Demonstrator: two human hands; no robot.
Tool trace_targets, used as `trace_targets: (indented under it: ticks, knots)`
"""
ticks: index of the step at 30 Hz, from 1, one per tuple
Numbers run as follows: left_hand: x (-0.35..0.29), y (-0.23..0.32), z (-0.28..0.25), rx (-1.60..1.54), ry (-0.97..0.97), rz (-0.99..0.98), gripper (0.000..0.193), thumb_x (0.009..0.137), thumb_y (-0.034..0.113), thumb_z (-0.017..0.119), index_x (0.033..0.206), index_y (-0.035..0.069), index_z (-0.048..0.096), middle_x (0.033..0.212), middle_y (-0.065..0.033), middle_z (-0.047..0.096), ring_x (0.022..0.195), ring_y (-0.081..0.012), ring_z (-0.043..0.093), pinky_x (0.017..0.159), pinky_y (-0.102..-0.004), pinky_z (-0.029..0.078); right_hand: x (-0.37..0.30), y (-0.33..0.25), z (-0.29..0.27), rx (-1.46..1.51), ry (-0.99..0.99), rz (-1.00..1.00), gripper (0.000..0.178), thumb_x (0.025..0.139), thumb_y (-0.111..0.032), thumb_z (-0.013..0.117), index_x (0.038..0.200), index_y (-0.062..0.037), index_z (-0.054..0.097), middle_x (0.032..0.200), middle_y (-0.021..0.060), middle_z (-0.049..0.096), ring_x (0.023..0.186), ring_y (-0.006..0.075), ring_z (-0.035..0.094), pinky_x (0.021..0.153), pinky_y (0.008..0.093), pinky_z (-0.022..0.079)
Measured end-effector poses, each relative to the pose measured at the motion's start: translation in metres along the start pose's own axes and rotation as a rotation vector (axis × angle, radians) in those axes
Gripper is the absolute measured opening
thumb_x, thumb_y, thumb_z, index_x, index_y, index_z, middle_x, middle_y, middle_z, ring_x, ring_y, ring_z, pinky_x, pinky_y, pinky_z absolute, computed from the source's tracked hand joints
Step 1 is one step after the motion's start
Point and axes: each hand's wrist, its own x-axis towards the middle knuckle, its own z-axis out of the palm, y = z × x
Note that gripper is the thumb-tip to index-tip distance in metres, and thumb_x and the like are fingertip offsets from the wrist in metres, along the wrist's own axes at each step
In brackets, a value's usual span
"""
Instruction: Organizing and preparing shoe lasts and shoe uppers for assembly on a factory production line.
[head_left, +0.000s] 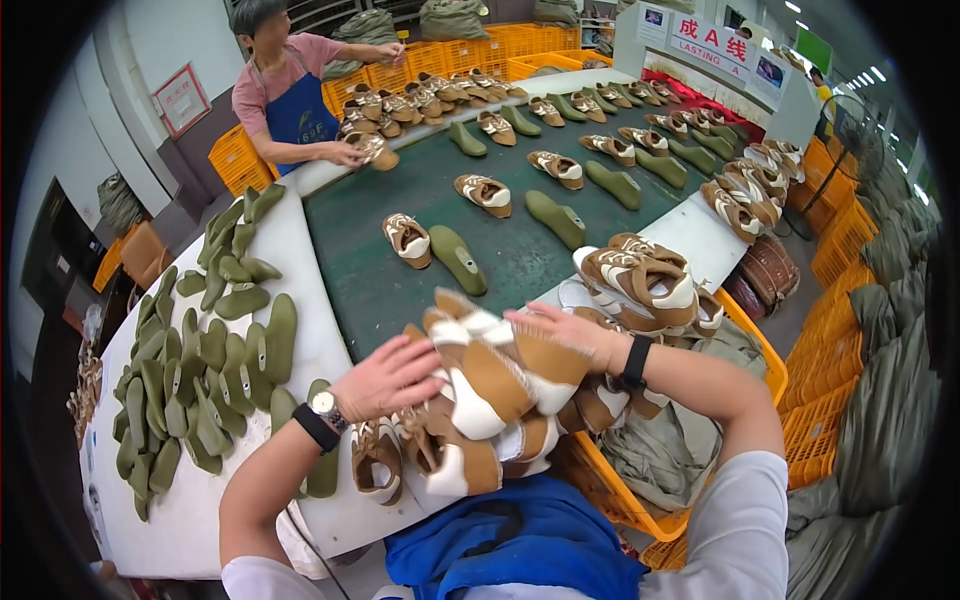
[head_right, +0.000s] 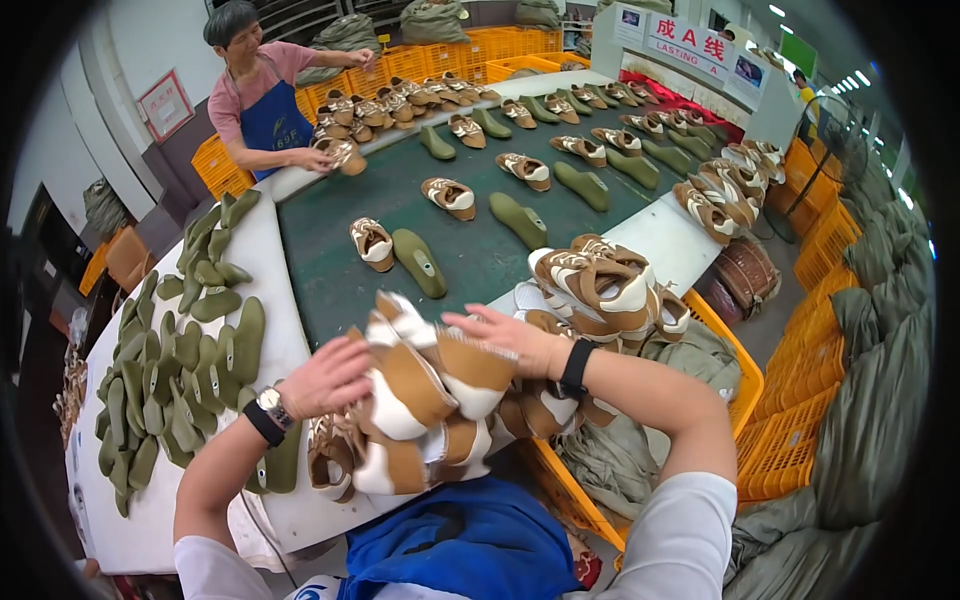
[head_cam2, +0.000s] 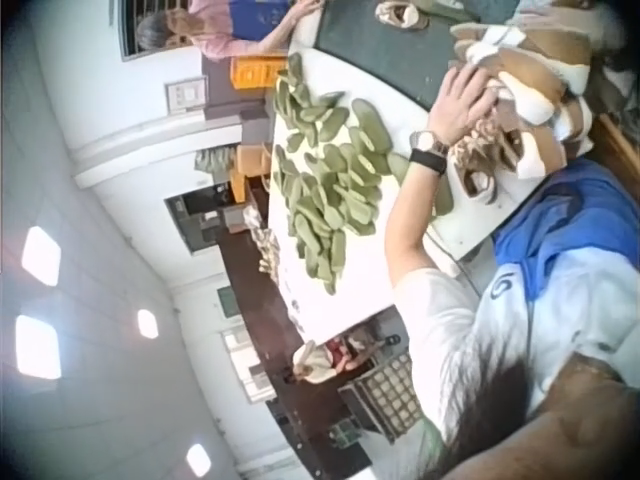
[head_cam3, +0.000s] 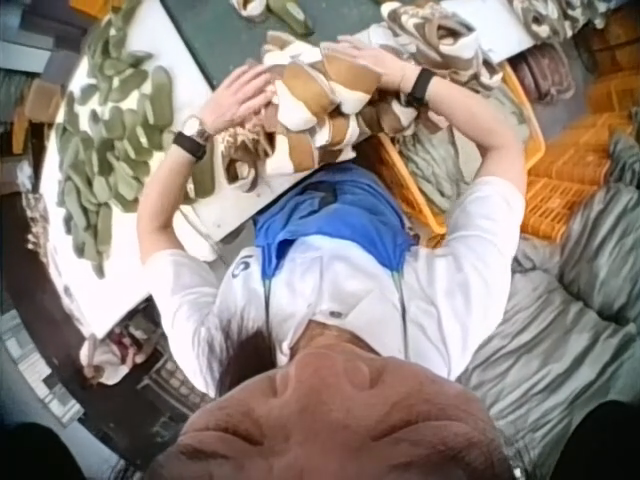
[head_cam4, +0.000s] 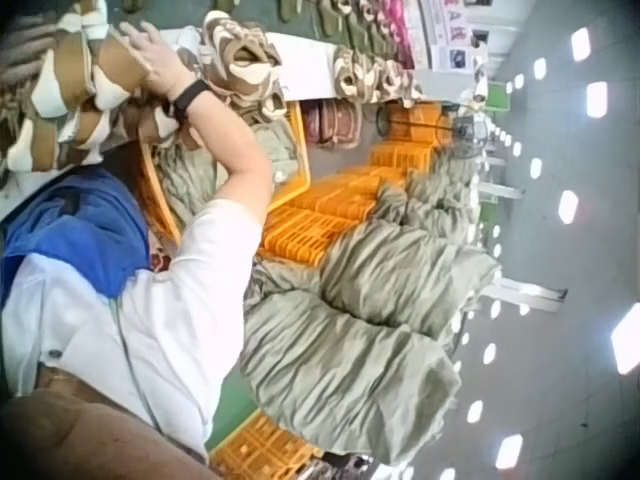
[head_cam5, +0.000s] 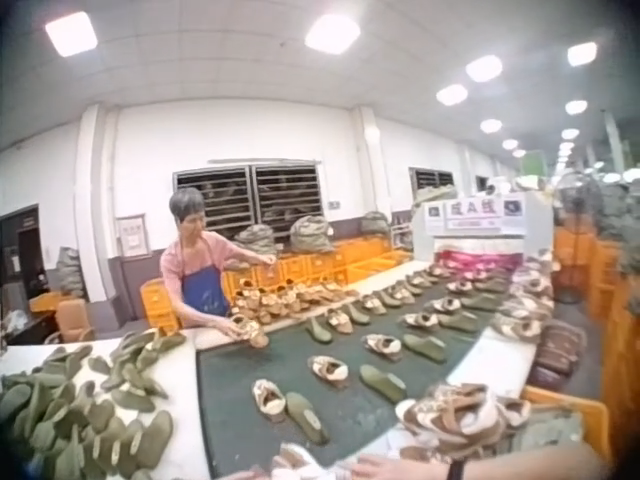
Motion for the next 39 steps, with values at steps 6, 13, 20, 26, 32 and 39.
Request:
trace_targets:
  ticks: [6,13,20,26,32,39]
  knots:
    - [-0.007,0.010,0.031,-0.103,-0.224,-0.015,0.054,0.079,0.007,0.051,0.125,0.032,0.038,0.137,-0.0163,0.033,0.126,-0.0314,0.037,0.104,-0.0467,0.030,-0.011,-0.001,-0.002,0.138,-0.078,0.082,0.036,0.080,-0.011,0.052,0.116,-0.0073,0.051,0.124,0.0126,0.048,0.118,0.0254,0.041,0.099,0.0414,0.032]
    - [-0.009,0.019,0.013,-0.109,-0.304,-0.118,0.058,0.075,0.003,0.053,0.126,0.026,0.040,0.136,-0.0110,0.037,0.126,-0.0294,0.037,0.104,-0.0446,0.029,0.003,0.004,-0.071,-0.082,-0.449,0.431,0.022,0.077,-0.013,0.059,0.096,-0.0028,0.064,0.108,0.0102,0.061,0.110,0.0276,0.051,0.091,0.0369,0.041]
    - [0.002,0.009,0.012,-0.718,-0.429,-0.392,0.062,0.063,0.000,0.061,0.122,0.012,0.047,0.121,-0.0118,0.049,0.119,-0.0295,0.041,0.100,-0.0388,0.033,0.053,0.012,-0.021,0.765,-0.149,0.723,0.049,0.084,-0.044,0.057,0.104,0.0008,0.057,0.098,0.0173,0.062,0.092,0.0328,0.060,0.078,0.0375,0.047]
    - [-0.003,-0.004,0.015,-1.792,-0.243,-0.901,0.035,0.083,0.006,0.052,0.118,0.003,0.046,0.113,-0.0057,0.052,0.101,-0.0150,0.053,0.091,-0.0253,0.041,0.071,0.012,-0.013,0.628,-0.366,0.785,0.064,0.073,-0.045,0.068,0.115,-0.0012,0.048,0.101,0.0214,0.061,0.092,0.0358,0.059,0.079,0.0384,0.046]
    - [0.015,-0.001,0.062,-1.788,0.320,-1.303,0.015,0.088,0.012,0.057,0.096,0.010,0.045,0.097,-0.0026,0.053,0.091,-0.0116,0.055,0.084,-0.0248,0.045,0.074,0.014,-0.001,0.696,-0.316,0.625,0.090,0.070,-0.035,0.074,0.139,-0.0087,0.023,0.106,0.0245,0.059,0.098,0.0374,0.058,0.083,0.0387,0.046]
    - [0.069,-0.012,0.037,-1.632,0.561,-1.172,0.020,0.085,-0.002,0.054,0.089,0.010,0.038,0.092,-0.0029,0.050,0.091,-0.0147,0.054,0.076,-0.0279,0.048,0.053,0.010,-0.024,0.713,0.021,0.740,0.071,0.068,-0.024,0.077,0.129,-0.0068,0.044,0.118,0.0154,0.056,0.107,0.0230,0.055,0.090,0.0326,0.044]
